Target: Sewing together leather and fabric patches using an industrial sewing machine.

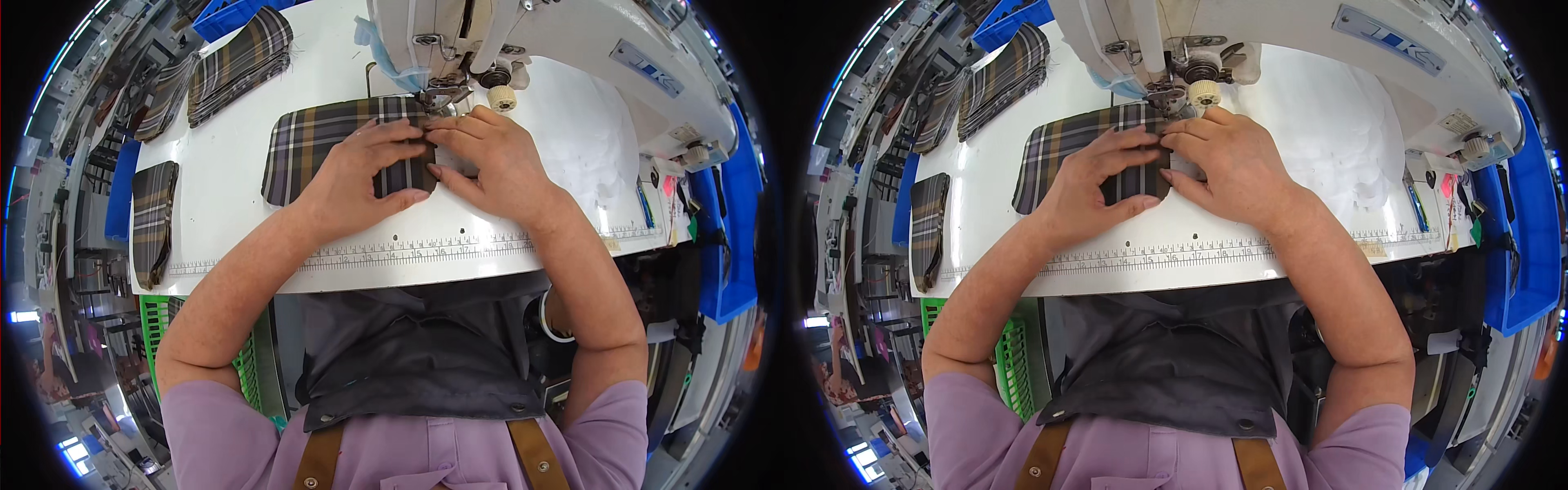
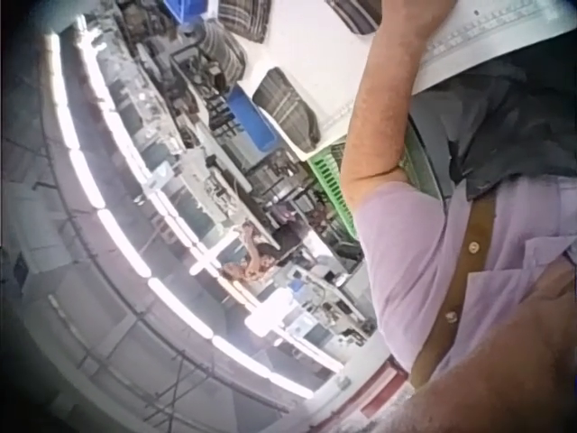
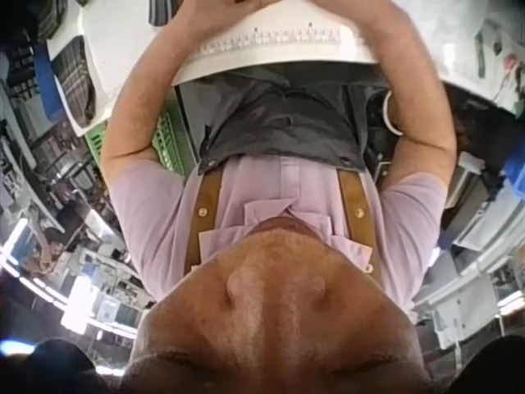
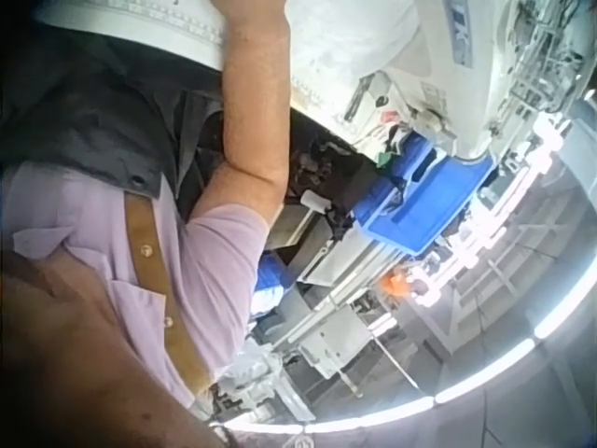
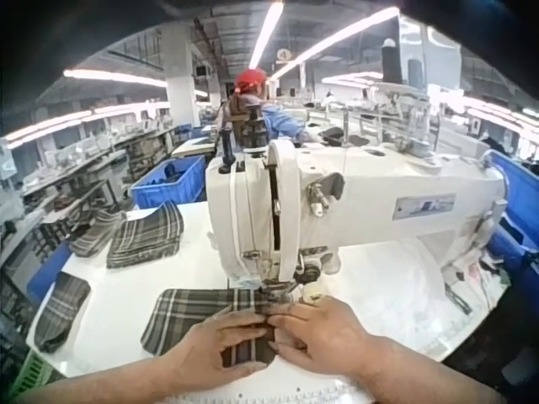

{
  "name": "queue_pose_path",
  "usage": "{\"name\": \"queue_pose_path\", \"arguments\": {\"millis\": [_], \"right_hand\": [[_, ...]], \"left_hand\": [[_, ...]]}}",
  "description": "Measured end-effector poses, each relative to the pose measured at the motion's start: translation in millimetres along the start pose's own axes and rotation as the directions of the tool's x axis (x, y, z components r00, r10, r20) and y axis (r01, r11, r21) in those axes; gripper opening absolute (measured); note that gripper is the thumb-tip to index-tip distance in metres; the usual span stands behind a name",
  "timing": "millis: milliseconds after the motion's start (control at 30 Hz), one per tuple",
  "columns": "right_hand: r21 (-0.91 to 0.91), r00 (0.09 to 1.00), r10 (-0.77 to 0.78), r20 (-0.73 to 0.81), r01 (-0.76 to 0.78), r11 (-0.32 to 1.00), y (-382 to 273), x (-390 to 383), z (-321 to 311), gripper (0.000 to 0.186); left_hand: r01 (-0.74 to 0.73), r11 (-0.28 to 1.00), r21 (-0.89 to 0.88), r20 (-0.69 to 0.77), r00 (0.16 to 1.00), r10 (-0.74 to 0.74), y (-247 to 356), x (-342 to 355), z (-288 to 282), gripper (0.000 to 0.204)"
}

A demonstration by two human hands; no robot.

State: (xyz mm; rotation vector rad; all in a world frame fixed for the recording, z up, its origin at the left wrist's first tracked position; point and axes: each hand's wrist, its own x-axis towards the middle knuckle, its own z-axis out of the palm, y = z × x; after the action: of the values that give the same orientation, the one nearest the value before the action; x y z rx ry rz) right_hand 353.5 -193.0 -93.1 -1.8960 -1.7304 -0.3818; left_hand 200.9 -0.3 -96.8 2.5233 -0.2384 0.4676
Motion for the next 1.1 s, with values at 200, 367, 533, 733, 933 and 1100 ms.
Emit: {"name": "queue_pose_path", "arguments": {"millis": [200,367,533,733,933,1100], "right_hand": [[-0.016,0.999,0.041,0.024,-0.041,0.999,-2,3,0,0.035],[-0.035,0.998,0.063,0.026,-0.062,0.997,-2,4,2,0.035],[-0.064,0.997,0.079,0.016,-0.078,0.995,-2,4,4,0.035],[-0.07,0.994,0.106,0.034,-0.104,0.992,-6,4,2,0.034],[-0.07,0.993,0.11,0.033,-0.108,0.992,-6,3,1,0.033],[-0.077,0.997,0.08,0.017,-0.078,0.994,-3,4,3,0.032]], "left_hand": [[-0.046,0.987,-0.152,0.077,0.995,0.058,-7,3,-8,0.027],[-0.038,0.983,-0.179,0.055,0.997,0.049,-23,17,-6,0.022],[-0.159,0.987,-0.036,0.006,0.987,0.159,-40,36,-10,0.018],[-0.078,0.994,0.072,0.115,0.991,0.07,-35,50,-16,0.022],[-0.084,0.971,0.223,0.14,0.989,0.054,-28,44,-12,0.028],[0.03,0.98,0.196,0.041,0.998,-0.038,-18,26,-1,0.04]]}}
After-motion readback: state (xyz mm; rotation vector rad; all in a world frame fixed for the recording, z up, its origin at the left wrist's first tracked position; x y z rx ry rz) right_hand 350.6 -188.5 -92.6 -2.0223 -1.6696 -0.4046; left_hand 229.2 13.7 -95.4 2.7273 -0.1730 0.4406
